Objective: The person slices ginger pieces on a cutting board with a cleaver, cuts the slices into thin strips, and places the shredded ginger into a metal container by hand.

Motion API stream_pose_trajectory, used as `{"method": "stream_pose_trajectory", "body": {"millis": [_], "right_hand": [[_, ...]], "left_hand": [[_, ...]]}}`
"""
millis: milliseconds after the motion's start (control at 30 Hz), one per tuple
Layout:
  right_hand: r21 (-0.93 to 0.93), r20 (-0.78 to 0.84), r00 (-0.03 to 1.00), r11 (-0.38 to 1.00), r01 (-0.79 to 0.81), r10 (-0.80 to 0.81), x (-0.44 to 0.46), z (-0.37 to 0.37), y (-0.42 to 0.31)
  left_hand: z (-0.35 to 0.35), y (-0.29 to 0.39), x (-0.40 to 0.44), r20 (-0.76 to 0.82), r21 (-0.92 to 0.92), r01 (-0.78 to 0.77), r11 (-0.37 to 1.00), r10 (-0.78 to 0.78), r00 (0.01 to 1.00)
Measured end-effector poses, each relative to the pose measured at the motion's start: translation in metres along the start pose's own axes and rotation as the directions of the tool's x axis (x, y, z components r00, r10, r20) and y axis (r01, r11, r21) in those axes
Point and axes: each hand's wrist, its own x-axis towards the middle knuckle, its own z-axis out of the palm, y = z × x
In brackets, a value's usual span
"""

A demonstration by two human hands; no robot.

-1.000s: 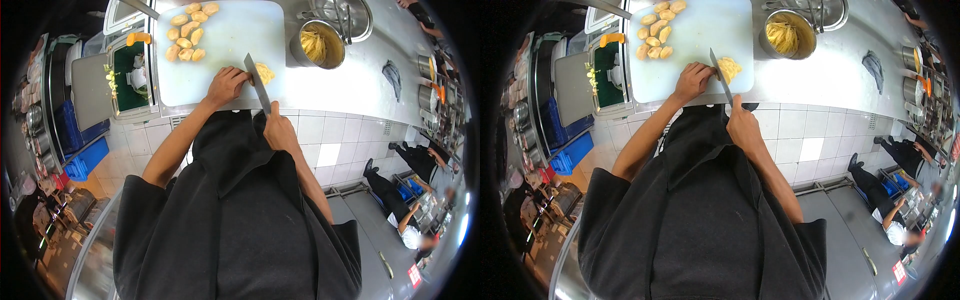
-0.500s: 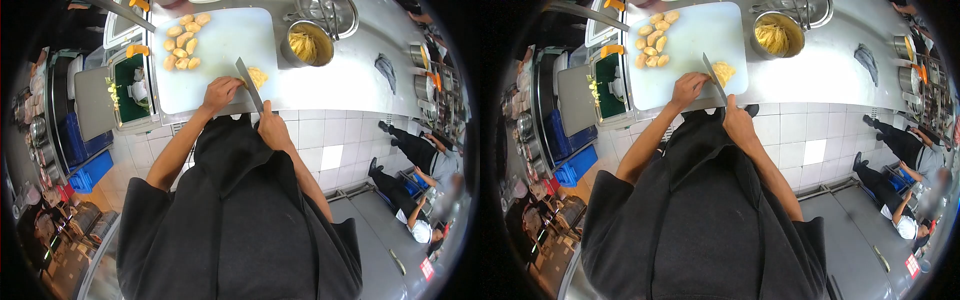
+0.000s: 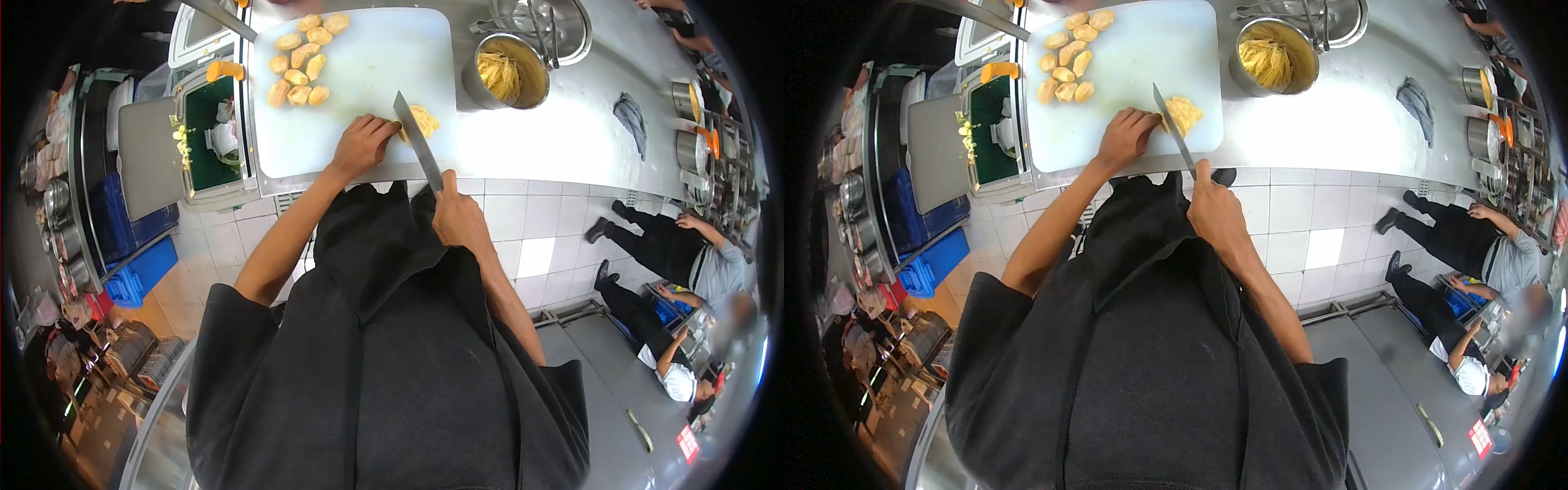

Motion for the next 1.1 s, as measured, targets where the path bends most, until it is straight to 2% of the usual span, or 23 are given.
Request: {"method": "stream_pose_trajectory", "body": {"millis": [133, 533, 933, 1000, 1100], "right_hand": [[-0.026, 0.001, 0.999, 0.999, -0.032, 0.032, -0.003, 0.002, 0.003], [-0.027, 0.007, 1.000, 1.000, 0.004, -0.004, 0.003, -0.001, 0.006], [0.026, -0.027, 0.992, 0.992, 0.127, -0.126, 0.025, 0.020, 0.018], [0.046, -0.137, 0.965, 0.972, 0.230, -0.222, 0.033, 0.035, 0.026], [0.077, -0.096, 0.977, 0.977, 0.200, -0.192, 0.032, 0.029, 0.027]], "left_hand": [[-0.001, 0.000, 0.001, 0.016, -0.006, 0.013, 1.000, -0.013, 1.000], [-0.002, 0.001, 0.004, 0.015, -0.015, 0.028, 0.999, -0.028, 1.000], [-0.004, 0.001, 0.005, 0.012, -0.039, 0.021, 0.999, -0.021, 1.000], [-0.003, 0.001, 0.004, 0.006, -0.047, 0.023, 0.999, -0.023, 1.000], [-0.002, 0.002, 0.003, -0.011, -0.055, 0.025, 0.998, -0.026, 1.000]]}}
